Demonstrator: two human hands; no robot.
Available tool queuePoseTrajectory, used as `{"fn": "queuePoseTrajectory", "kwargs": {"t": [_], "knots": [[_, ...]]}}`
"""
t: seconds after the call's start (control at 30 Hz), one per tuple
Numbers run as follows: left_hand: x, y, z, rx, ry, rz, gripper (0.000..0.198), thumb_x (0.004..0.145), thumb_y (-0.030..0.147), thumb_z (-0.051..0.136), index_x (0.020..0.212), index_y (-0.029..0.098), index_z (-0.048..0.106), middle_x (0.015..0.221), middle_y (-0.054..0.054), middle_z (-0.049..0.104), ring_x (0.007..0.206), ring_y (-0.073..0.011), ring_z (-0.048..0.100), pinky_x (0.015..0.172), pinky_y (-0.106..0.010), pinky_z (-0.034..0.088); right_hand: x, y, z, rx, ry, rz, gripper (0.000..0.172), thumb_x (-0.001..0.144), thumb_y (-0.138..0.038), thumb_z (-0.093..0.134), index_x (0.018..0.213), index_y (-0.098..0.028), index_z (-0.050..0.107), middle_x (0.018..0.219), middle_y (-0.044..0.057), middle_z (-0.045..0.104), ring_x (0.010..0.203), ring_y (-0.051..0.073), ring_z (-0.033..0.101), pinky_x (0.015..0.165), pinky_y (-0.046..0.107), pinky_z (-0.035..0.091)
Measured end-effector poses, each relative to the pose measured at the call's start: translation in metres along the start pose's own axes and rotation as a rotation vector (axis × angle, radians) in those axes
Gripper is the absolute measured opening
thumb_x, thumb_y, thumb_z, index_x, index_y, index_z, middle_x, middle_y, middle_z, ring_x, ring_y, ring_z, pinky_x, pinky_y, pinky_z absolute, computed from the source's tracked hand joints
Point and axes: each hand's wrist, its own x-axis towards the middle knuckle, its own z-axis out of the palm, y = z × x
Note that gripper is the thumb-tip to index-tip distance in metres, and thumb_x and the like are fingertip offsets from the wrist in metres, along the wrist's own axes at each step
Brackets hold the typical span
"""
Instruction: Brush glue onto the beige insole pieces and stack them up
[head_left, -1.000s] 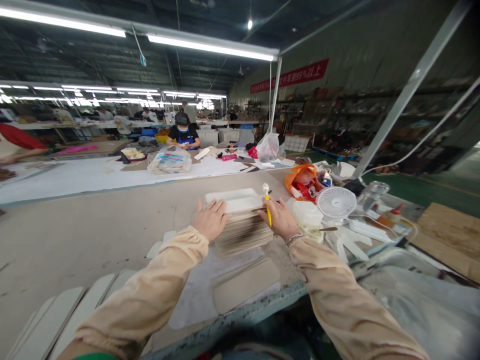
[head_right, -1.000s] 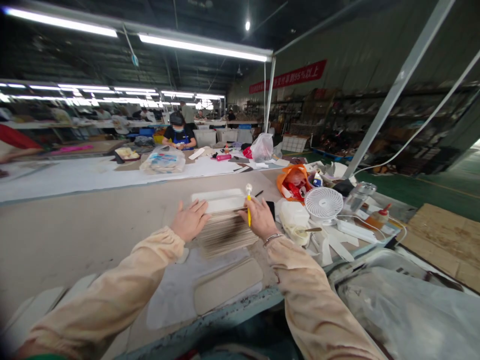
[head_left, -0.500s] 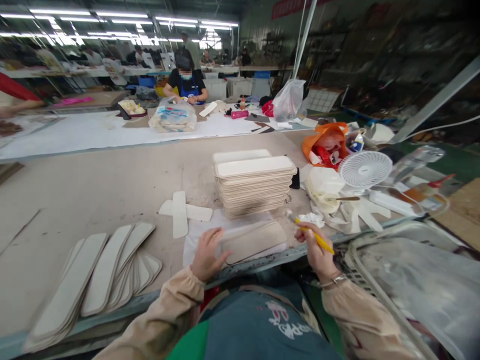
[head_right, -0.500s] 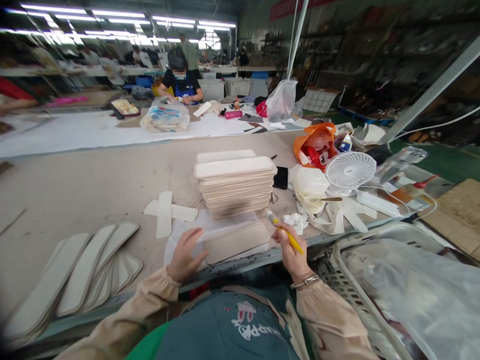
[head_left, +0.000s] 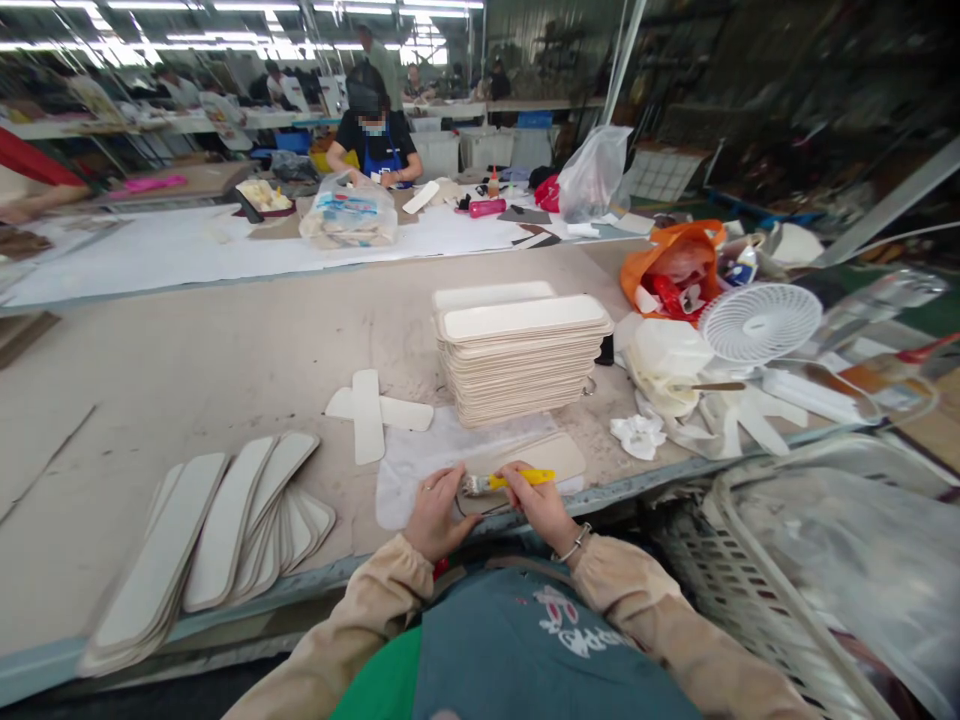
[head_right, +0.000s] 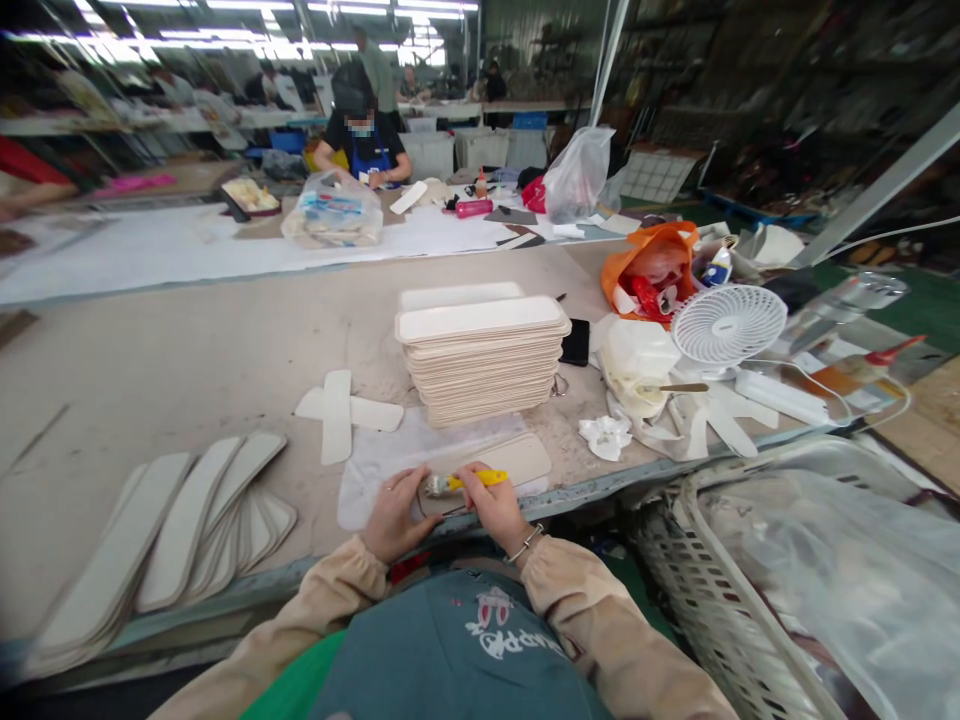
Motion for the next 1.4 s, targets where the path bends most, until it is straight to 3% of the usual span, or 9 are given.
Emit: {"fn": "queuePoseTrajectory", "kwargs": {"t": [0.2,0.53,0.67,0.83,0.93,1.0,1.17,1.3,1.4], "knots": [[0.000,0.002,-0.001,0.023,-0.007,-0.012,0.079,0.074,0.043,0.067,0.141,0.018,0.036,0.127,-0.015,0.059,0.121,-0.0320,0.050,0.103,-0.050,0.037,0.008,0.008,-0.011,-0.108,0.076,0.001,0.030,0.085,-0.049,0.052,0.079,-0.021,0.060,0.049,-0.006,0.047,0.045,0.012,0.041,0.047,0.025,0.034],[-0.001,-0.007,0.006,0.117,0.049,0.084,0.075,0.077,0.040,0.065,0.141,0.020,0.032,0.127,-0.013,0.059,0.117,-0.0310,0.051,0.098,-0.049,0.040,0.008,-0.015,-0.110,-0.504,0.397,-0.058,0.033,0.085,-0.048,0.050,0.079,-0.019,0.062,0.048,-0.004,0.051,0.048,0.015,0.052,0.053,0.026,0.040],[-0.002,-0.008,0.007,0.131,0.073,0.105,0.076,0.077,0.040,0.066,0.142,0.020,0.032,0.126,-0.013,0.059,0.116,-0.0313,0.051,0.097,-0.048,0.040,-0.001,-0.025,-0.126,-0.773,0.460,-0.224,0.034,0.090,-0.046,0.046,0.087,-0.018,0.065,0.060,0.001,0.061,0.056,0.017,0.059,0.058,0.027,0.044],[-0.002,-0.008,0.008,0.138,0.080,0.107,0.076,0.078,0.041,0.064,0.142,0.019,0.031,0.125,-0.014,0.059,0.117,-0.0314,0.052,0.097,-0.048,0.040,-0.020,-0.020,-0.101,-1.192,0.371,-0.498,0.028,0.094,-0.033,0.044,0.092,-0.014,0.065,0.072,0.008,0.068,0.064,0.018,0.063,0.060,0.026,0.043],[-0.002,-0.008,0.008,0.142,0.083,0.116,0.078,0.077,0.041,0.065,0.143,0.018,0.030,0.125,-0.015,0.059,0.115,-0.0316,0.053,0.097,-0.048,0.041,-0.032,-0.013,-0.068,-1.390,0.217,-0.551,0.027,0.094,-0.025,0.043,0.083,-0.014,0.065,0.062,0.007,0.062,0.057,0.016,0.059,0.056,0.025,0.039],[-0.001,-0.009,0.009,0.145,0.088,0.127,0.080,0.077,0.041,0.066,0.143,0.018,0.029,0.124,-0.015,0.059,0.114,-0.0315,0.054,0.096,-0.048,0.041,-0.038,-0.012,-0.044,-1.372,0.087,-0.556,0.026,0.094,-0.022,0.043,0.080,-0.015,0.063,0.062,0.006,0.061,0.059,0.016,0.059,0.057,0.025,0.039],[-0.001,-0.009,0.010,0.132,0.112,0.139,0.083,0.078,0.043,0.065,0.145,0.017,0.024,0.124,-0.016,0.060,0.112,-0.0313,0.055,0.094,-0.048,0.042,-0.035,-0.019,0.000,-0.846,-0.067,-0.427,0.024,0.095,-0.027,0.042,0.089,-0.018,0.063,0.075,0.004,0.066,0.069,0.014,0.062,0.068,0.023,0.044],[-0.002,-0.008,0.009,0.111,0.104,0.137,0.087,0.076,0.044,0.066,0.146,0.017,0.022,0.122,-0.016,0.061,0.112,-0.0313,0.056,0.094,-0.048,0.042,-0.021,-0.011,0.013,-0.333,0.008,-0.134,0.027,0.091,-0.038,0.045,0.081,-0.019,0.062,0.055,-0.003,0.055,0.052,0.012,0.053,0.057,0.022,0.043],[-0.002,-0.007,0.008,0.113,0.078,0.124,0.089,0.074,0.043,0.068,0.145,0.016,0.021,0.124,-0.017,0.060,0.112,-0.0315,0.056,0.095,-0.048,0.041,-0.013,0.000,0.003,-0.188,0.089,-0.020,0.028,0.087,-0.043,0.049,0.077,-0.019,0.060,0.045,-0.007,0.046,0.043,0.011,0.045,0.050,0.023,0.040]]}}
